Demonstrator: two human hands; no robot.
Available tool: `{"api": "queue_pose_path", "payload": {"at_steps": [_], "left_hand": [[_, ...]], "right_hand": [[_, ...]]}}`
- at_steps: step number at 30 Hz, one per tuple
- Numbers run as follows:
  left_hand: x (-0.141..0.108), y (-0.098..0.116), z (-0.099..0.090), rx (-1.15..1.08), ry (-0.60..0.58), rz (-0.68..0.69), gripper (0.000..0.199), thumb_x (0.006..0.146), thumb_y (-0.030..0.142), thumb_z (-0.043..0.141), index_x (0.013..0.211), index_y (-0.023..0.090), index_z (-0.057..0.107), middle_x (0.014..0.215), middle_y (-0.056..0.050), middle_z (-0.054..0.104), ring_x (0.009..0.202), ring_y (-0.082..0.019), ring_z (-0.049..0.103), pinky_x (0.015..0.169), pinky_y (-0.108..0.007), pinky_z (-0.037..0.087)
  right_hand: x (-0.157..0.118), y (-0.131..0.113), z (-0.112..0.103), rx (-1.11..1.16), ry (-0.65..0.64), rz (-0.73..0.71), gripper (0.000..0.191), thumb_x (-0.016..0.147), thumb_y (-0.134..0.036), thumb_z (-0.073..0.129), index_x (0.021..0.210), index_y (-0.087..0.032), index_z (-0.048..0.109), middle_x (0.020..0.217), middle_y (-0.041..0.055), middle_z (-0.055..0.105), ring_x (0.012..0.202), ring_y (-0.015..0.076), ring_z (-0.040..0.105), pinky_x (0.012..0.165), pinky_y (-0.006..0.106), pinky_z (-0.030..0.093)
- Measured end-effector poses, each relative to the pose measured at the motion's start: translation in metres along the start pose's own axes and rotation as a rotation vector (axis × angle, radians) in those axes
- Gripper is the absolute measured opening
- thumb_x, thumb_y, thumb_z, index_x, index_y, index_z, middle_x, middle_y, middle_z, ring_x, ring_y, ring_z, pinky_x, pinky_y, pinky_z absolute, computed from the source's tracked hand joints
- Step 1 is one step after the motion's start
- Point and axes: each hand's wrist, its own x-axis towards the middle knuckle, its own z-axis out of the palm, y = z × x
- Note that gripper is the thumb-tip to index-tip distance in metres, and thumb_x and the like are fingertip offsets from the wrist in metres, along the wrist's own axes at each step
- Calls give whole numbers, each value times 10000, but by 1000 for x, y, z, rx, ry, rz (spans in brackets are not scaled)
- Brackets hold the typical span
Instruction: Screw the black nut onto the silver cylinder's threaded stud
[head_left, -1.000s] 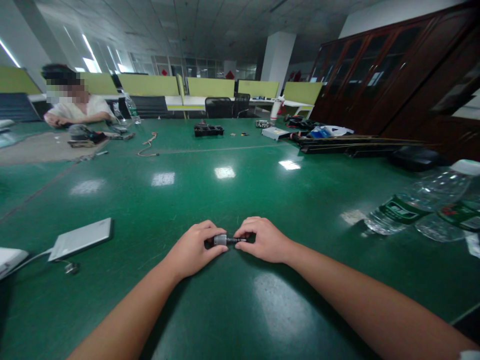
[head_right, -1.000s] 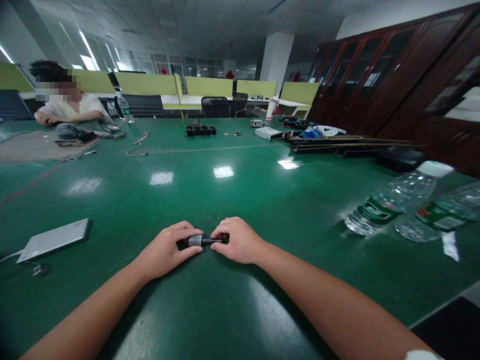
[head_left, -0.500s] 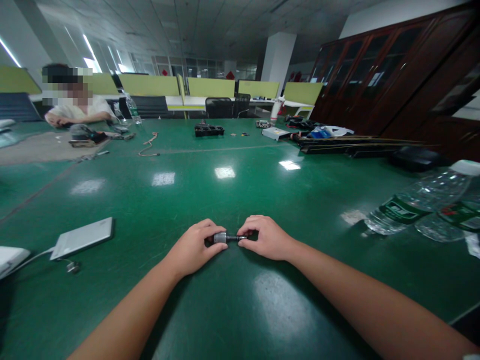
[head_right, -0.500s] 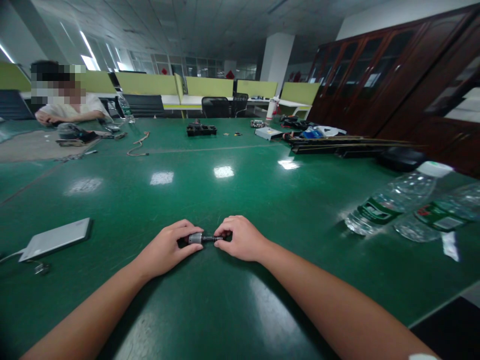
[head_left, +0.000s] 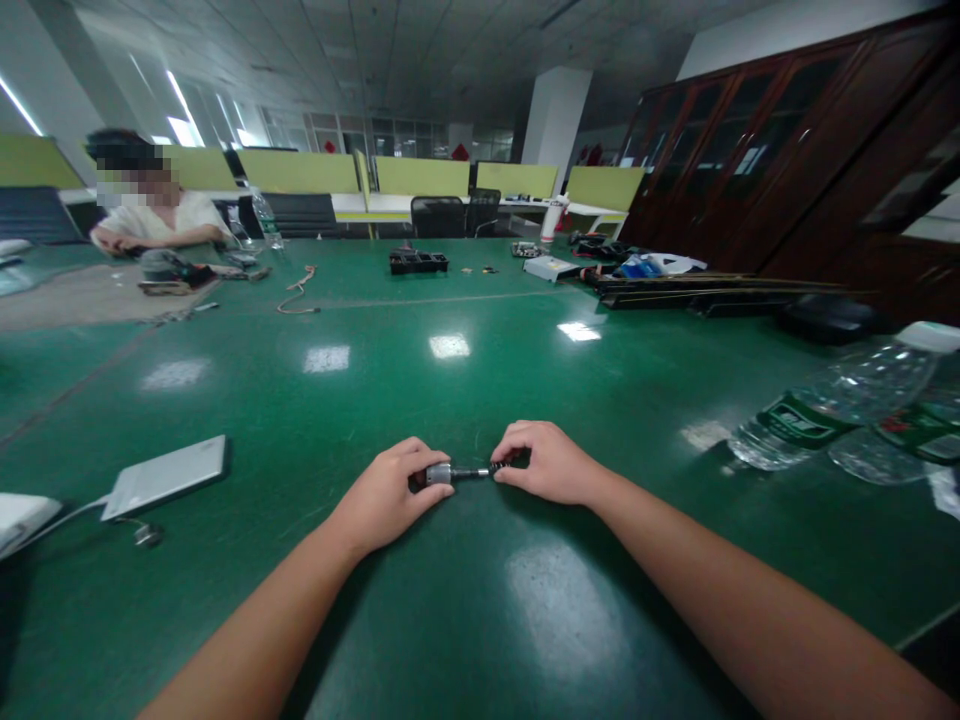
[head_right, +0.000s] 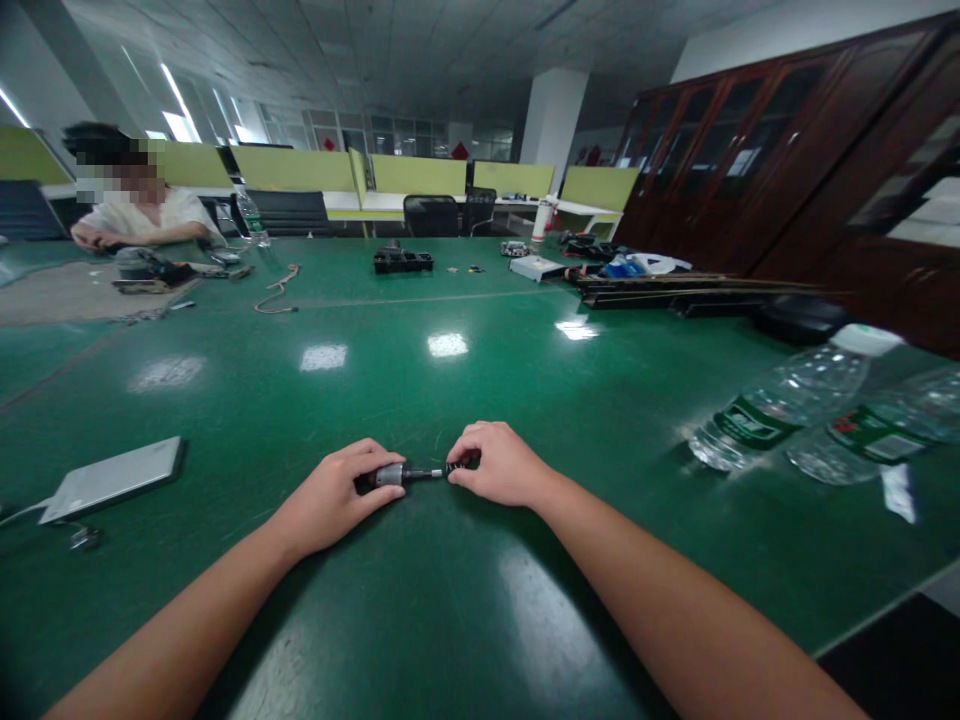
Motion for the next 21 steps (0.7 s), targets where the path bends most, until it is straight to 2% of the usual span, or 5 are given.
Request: {"api": "queue_pose_path", "payload": {"at_steps": [7, 12, 17, 21], "left_hand": [[0, 1, 0, -10, 9, 8, 247, 857, 310, 669, 1082, 219, 717, 983, -55, 658, 873, -193, 625, 830, -320, 500], [0, -1, 0, -5, 8, 42, 281, 856, 347, 670, 1098, 211, 710, 974, -59, 664, 856, -192, 626, 804, -307, 504], [-1, -2, 0, 5, 4, 57, 276, 896, 353, 615, 1109, 198, 699, 975, -66, 672, 861, -192, 623, 806, -311, 502], [0, -3, 1, 18, -1, 44, 313, 856, 339, 672, 1133, 196, 687, 978, -64, 673, 869, -197, 622, 810, -321, 499]], "right_hand": [[-1, -4, 2, 7, -11, -37, 95, 729, -198, 757, 824, -191, 750, 772, 20, 686, 741, 150, 608, 720, 282, 456], [-1, -8, 8, 74, 14, -25, 184, 725, -168, 756, 908, -191, 747, 803, 22, 701, 748, 149, 620, 733, 284, 474], [-2, -14, 12, 84, 30, -48, 196, 730, -153, 751, 922, -193, 742, 812, 24, 706, 759, 154, 624, 751, 294, 472], [-1, -18, 17, 72, 29, -68, 176, 756, -172, 743, 930, -201, 739, 808, 18, 711, 769, 156, 625, 790, 313, 452]]}}
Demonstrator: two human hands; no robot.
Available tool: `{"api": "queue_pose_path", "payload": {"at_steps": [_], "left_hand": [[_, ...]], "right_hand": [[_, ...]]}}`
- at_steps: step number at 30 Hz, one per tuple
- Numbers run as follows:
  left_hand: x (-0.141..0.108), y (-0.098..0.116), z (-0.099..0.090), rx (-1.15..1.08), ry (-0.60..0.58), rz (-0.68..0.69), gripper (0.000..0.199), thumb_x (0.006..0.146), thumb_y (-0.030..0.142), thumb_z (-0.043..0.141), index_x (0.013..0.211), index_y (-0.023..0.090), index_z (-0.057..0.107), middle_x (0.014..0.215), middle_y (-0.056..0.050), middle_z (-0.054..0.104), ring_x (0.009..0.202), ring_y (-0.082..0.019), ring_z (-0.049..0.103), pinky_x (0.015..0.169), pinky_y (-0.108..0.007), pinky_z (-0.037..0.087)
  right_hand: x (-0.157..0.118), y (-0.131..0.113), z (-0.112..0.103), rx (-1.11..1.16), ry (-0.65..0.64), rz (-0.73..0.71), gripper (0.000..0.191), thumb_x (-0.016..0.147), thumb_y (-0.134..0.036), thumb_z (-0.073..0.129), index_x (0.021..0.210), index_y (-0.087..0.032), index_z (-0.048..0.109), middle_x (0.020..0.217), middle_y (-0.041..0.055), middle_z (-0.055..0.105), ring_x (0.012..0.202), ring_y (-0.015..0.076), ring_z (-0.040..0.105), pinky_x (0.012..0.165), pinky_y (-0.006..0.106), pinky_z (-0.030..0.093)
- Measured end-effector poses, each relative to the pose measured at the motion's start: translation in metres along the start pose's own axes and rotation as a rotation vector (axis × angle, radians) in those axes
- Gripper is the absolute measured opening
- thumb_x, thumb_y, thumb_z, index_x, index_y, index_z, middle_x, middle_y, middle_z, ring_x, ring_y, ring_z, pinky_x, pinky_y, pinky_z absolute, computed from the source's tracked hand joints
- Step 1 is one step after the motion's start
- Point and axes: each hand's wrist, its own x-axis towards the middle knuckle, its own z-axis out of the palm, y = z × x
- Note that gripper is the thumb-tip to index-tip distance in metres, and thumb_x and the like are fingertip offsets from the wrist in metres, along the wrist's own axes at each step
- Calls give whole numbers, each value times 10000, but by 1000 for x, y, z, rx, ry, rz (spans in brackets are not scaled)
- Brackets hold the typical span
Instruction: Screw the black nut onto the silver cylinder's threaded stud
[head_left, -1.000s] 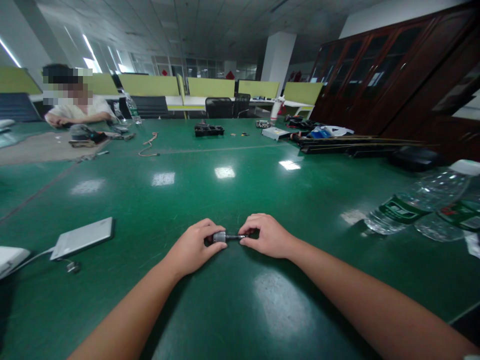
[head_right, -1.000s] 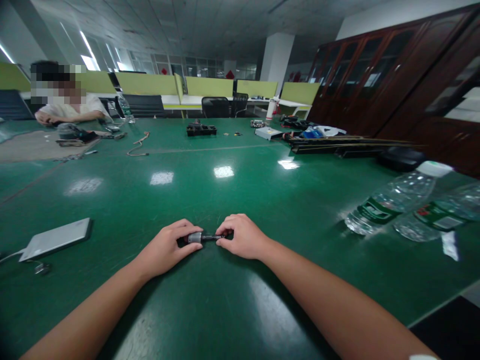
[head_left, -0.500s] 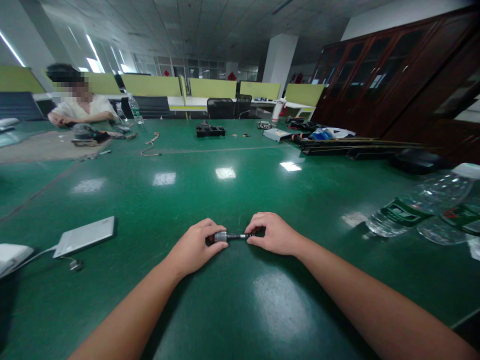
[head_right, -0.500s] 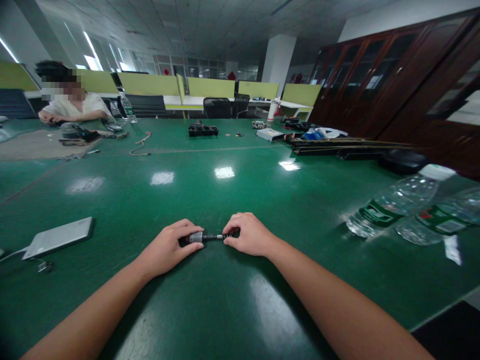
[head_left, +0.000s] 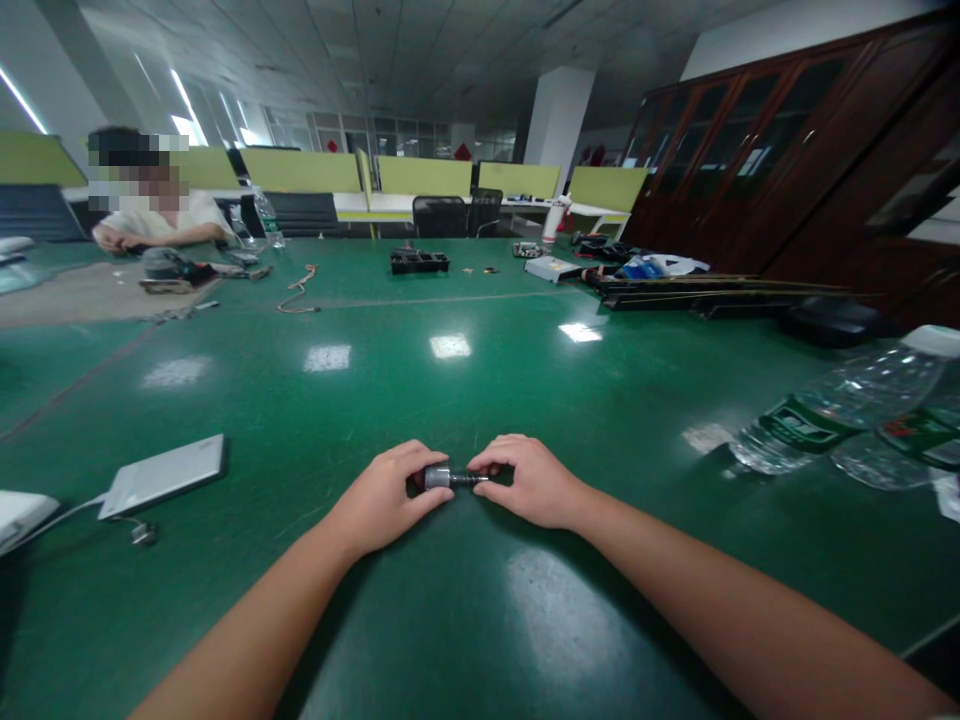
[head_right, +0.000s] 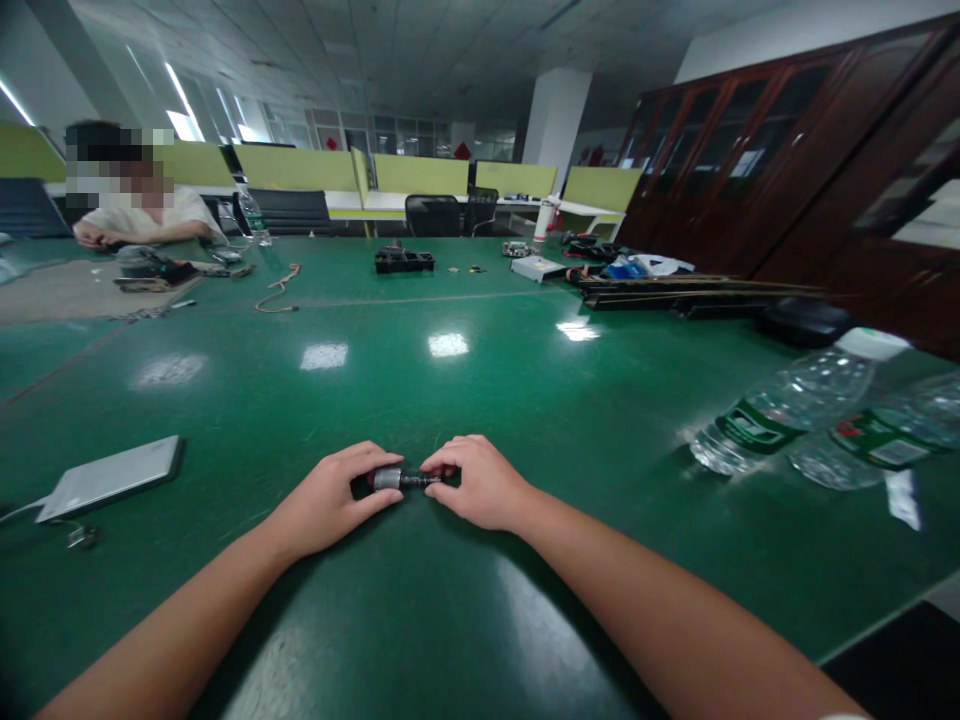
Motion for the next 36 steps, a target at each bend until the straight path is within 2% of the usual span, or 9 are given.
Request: {"api": "queue_pose_path", "payload": {"at_steps": [5, 21, 36], "left_hand": [[0, -2, 1, -12, 4, 37, 269, 838, 323, 690, 1080, 206, 704, 969, -58, 673, 880, -196, 623, 806, -312, 497], [-1, -1, 1, -23, -15, 55, 273, 833, 330, 706, 1086, 227, 719, 935, -44, 656, 853, -183, 625, 780, -279, 486], [0, 2, 2, -15, -22, 7, 236, 833, 306, 710, 1053, 220, 725, 938, -42, 656, 848, -183, 613, 766, -279, 463]], "right_hand": [[2, -2, 6, -5, 5, -20, 169, 772, -177, 731, 938, -212, 736, 815, 14, 719, 782, 159, 628, 806, 321, 438], [3, -8, 11, -45, -24, -44, 152, 790, -205, 731, 942, -212, 731, 867, 24, 730, 846, 178, 632, 859, 350, 415], [5, -3, 11, -34, -13, -77, 122, 779, -227, 745, 898, -197, 740, 777, 5, 703, 747, 145, 609, 778, 294, 412]]}}
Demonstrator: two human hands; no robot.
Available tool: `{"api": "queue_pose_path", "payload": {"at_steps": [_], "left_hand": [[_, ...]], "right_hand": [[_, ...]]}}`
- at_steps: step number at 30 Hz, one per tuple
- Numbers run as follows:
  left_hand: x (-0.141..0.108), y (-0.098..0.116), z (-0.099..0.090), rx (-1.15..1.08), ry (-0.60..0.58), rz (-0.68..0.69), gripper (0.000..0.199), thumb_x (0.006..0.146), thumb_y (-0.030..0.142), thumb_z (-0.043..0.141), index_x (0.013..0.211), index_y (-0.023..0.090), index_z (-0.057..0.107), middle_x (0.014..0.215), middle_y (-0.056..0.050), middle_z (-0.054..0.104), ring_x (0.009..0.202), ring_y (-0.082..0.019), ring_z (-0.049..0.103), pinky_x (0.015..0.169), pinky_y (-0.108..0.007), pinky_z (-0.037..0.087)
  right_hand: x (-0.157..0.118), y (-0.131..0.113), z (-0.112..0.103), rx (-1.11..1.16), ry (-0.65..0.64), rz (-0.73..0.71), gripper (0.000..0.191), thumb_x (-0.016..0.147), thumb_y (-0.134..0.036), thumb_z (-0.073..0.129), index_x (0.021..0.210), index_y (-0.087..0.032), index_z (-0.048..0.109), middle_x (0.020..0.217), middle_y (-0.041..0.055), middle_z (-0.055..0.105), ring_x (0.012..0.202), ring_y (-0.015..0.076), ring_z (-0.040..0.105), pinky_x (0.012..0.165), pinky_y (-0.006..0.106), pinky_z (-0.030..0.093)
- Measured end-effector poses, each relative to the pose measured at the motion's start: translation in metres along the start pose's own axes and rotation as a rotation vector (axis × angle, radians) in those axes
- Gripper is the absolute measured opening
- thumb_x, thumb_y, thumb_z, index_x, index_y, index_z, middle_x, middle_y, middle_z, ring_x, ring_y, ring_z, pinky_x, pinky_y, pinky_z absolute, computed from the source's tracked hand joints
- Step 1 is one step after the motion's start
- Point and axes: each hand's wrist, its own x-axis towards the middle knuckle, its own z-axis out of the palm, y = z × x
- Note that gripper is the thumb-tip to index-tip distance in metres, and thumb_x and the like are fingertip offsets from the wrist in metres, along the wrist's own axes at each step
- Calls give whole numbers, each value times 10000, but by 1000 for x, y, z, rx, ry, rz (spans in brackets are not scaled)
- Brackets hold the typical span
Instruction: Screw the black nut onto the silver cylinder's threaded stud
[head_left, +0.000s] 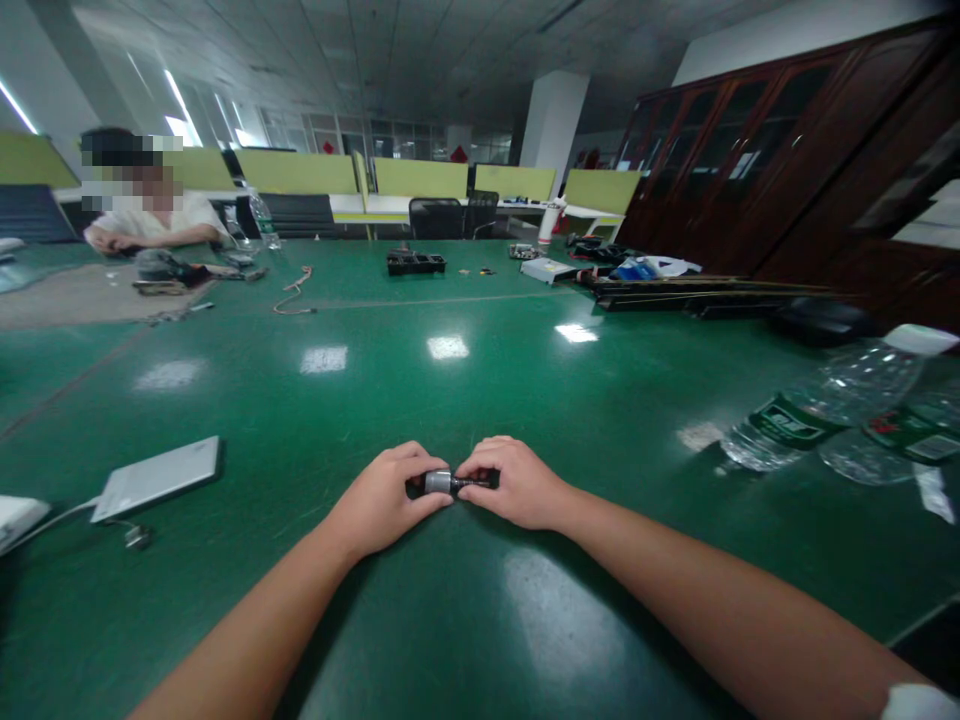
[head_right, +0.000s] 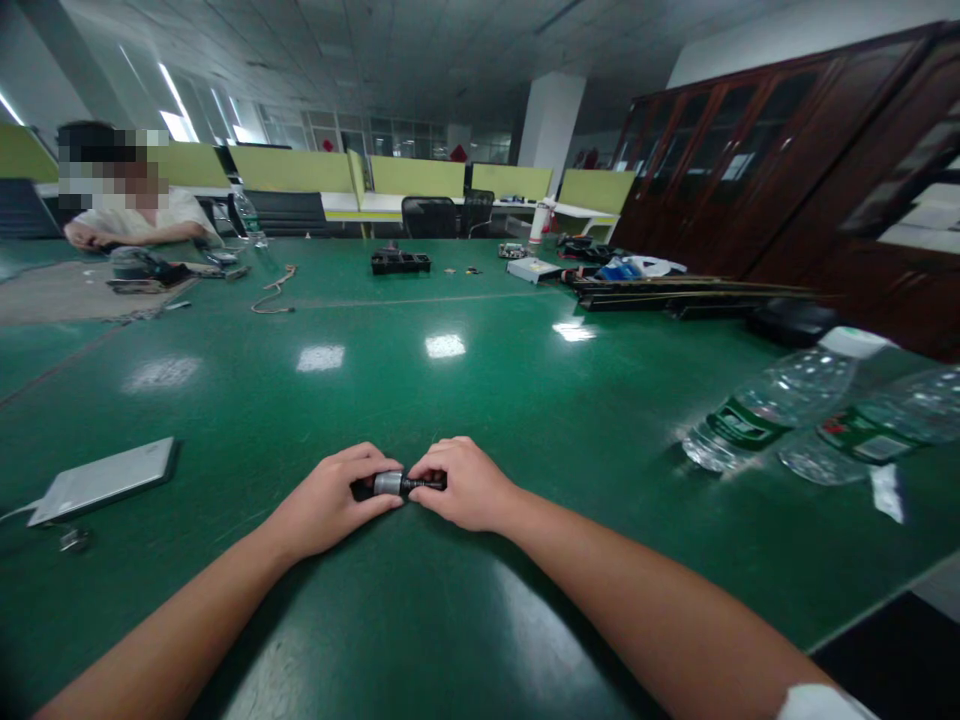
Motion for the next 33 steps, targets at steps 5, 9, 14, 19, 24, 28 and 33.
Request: {"api": "queue_pose_path", "payload": {"at_steps": [5, 9, 14, 19, 24, 28, 33], "left_hand": [[0, 1, 0, -2, -9, -15, 247, 829, 297, 715, 1065, 225, 721, 949, -40, 653, 851, -182, 612, 773, -284, 463], [0, 1, 0, -4, -6, -7, 240, 835, 302, 709, 1062, 226, 718, 950, -37, 650, 859, -181, 611, 778, -285, 462], [0, 0, 0, -7, -4, 2, 236, 836, 300, 709, 1058, 222, 719, 944, -36, 650, 850, -177, 609, 771, -282, 463], [0, 1, -1, -8, 0, -2, 234, 832, 298, 716, 1054, 225, 721, 941, -34, 652, 851, -178, 608, 771, -283, 461], [0, 0, 0, -11, 5, -6, 224, 833, 300, 713, 1042, 220, 722, 936, -32, 652, 845, -176, 606, 765, -282, 460], [0, 0, 0, 5, 8, -15, 233, 829, 306, 714, 1043, 216, 722, 932, -35, 650, 851, -184, 607, 773, -290, 460], [0, 1, 0, 13, 4, -20, 241, 837, 309, 703, 1058, 214, 722, 927, -39, 645, 848, -185, 605, 769, -291, 460]], "right_hand": [[-1, 1, -1, 9, 3, -3, 118, 783, -226, 735, 897, -197, 741, 763, 5, 695, 736, 144, 606, 767, 288, 418], [-1, 1, -2, 10, -3, 1, 117, 779, -222, 733, 893, -195, 741, 767, 7, 696, 738, 145, 606, 760, 286, 420], [-1, 1, -3, 6, -2, 3, 115, 771, -205, 728, 885, -191, 741, 767, 11, 695, 741, 150, 603, 757, 286, 424], [-1, 2, -3, 7, -3, -15, 117, 766, -200, 725, 883, -187, 735, 765, 13, 692, 735, 150, 600, 748, 284, 428], [-3, 3, -4, 8, 15, -2, 114, 747, -184, 736, 860, -191, 730, 762, 8, 687, 737, 149, 602, 756, 288, 427], [-2, 3, -5, 20, 7, 7, 116, 742, -168, 735, 857, -183, 730, 759, 14, 684, 734, 150, 603, 740, 284, 429], [-2, 2, -6, 22, -1, 14, 146, 728, -243, 782, 849, -181, 730, 754, 9, 680, 725, 146, 599, 732, 283, 426]]}}
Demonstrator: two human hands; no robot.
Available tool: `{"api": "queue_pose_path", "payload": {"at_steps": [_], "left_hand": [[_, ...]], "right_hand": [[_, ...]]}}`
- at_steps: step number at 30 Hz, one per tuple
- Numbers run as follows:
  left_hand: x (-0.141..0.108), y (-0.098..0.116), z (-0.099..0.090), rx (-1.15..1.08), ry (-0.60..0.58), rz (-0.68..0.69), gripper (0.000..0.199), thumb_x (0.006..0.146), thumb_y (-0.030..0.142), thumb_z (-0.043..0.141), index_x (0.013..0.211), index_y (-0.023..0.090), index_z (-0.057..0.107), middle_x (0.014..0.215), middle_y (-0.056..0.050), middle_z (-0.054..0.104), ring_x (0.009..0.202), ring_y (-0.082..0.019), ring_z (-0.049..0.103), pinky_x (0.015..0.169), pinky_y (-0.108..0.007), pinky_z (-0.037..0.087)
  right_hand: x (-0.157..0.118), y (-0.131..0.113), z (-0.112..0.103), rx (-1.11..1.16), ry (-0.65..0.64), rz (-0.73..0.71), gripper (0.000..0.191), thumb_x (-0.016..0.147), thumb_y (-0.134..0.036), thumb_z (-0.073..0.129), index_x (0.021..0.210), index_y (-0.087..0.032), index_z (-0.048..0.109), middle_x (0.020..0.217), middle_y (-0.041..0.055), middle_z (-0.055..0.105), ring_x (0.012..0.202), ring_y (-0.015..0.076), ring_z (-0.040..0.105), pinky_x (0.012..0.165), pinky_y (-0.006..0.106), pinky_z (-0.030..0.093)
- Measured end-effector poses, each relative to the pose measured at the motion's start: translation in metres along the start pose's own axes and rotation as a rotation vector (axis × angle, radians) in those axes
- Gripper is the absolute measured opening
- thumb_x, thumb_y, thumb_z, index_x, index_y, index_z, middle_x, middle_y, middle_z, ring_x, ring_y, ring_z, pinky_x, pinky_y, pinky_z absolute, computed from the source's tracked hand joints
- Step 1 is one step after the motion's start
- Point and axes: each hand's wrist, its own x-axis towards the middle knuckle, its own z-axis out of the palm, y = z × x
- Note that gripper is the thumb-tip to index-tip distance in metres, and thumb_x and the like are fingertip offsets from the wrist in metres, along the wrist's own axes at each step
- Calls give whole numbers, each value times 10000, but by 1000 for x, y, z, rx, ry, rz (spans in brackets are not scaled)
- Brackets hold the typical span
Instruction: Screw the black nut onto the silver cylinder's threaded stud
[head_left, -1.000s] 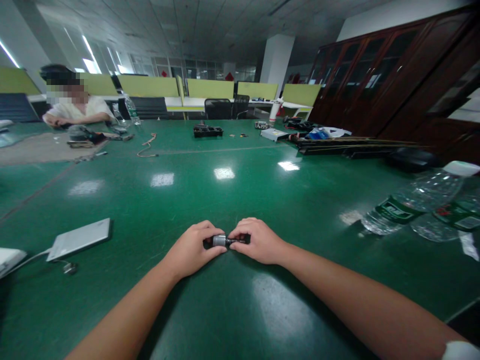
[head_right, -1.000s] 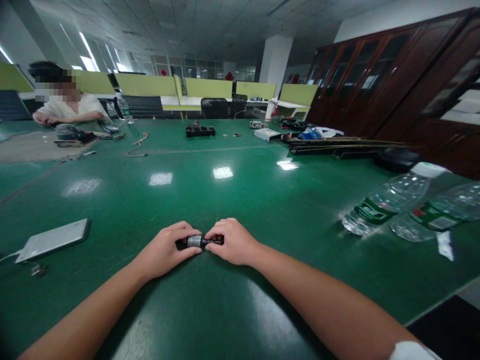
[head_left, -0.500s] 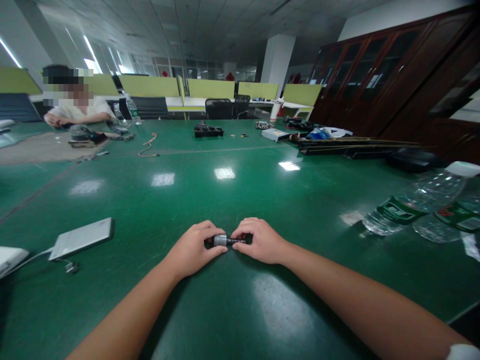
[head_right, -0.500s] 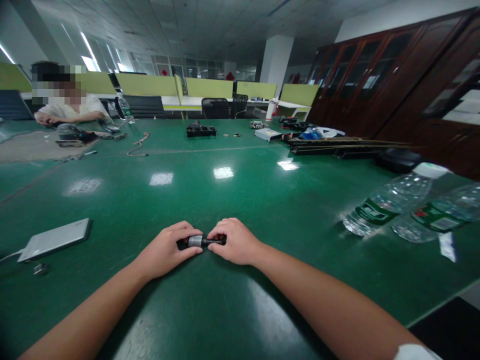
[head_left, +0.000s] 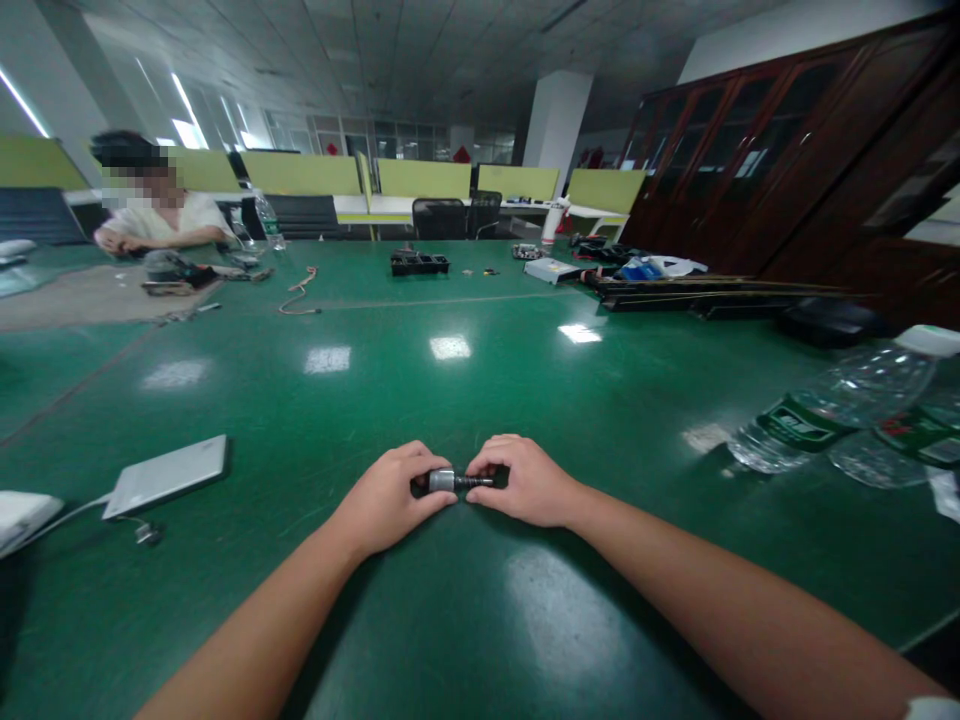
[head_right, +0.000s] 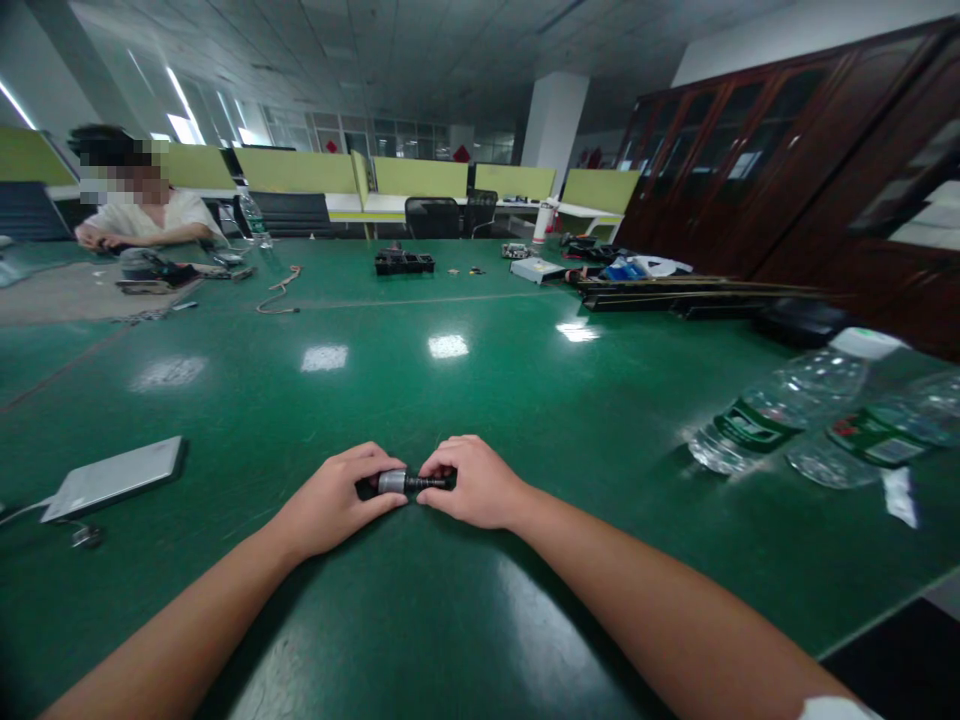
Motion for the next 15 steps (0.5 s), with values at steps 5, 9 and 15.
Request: {"api": "queue_pose_path", "payload": {"at_steps": [5, 9, 15], "left_hand": [[0, 0, 0, -3, 4, 5, 242, 835, 314, 704, 1055, 214, 721, 937, -38, 648, 847, -182, 607, 771, -289, 462], [0, -1, -1, 9, 11, 13, 235, 841, 335, 695, 1038, 211, 727, 921, -40, 653, 834, -181, 608, 760, -287, 465], [-1, 0, -1, 10, 28, 7, 236, 842, 340, 693, 1042, 220, 729, 936, -43, 667, 848, -187, 624, 774, -292, 482]], "right_hand": [[0, 2, 0, -13, 12, 9, 128, 733, -228, 784, 839, -184, 726, 747, 3, 673, 725, 140, 594, 731, 277, 420], [0, 3, 0, -21, 19, 6, 119, 739, -230, 780, 836, -188, 726, 744, 1, 671, 725, 139, 592, 737, 279, 420], [0, 3, 0, -43, 31, 17, 100, 750, -223, 766, 838, -195, 728, 748, 2, 677, 735, 145, 596, 746, 290, 419]]}}
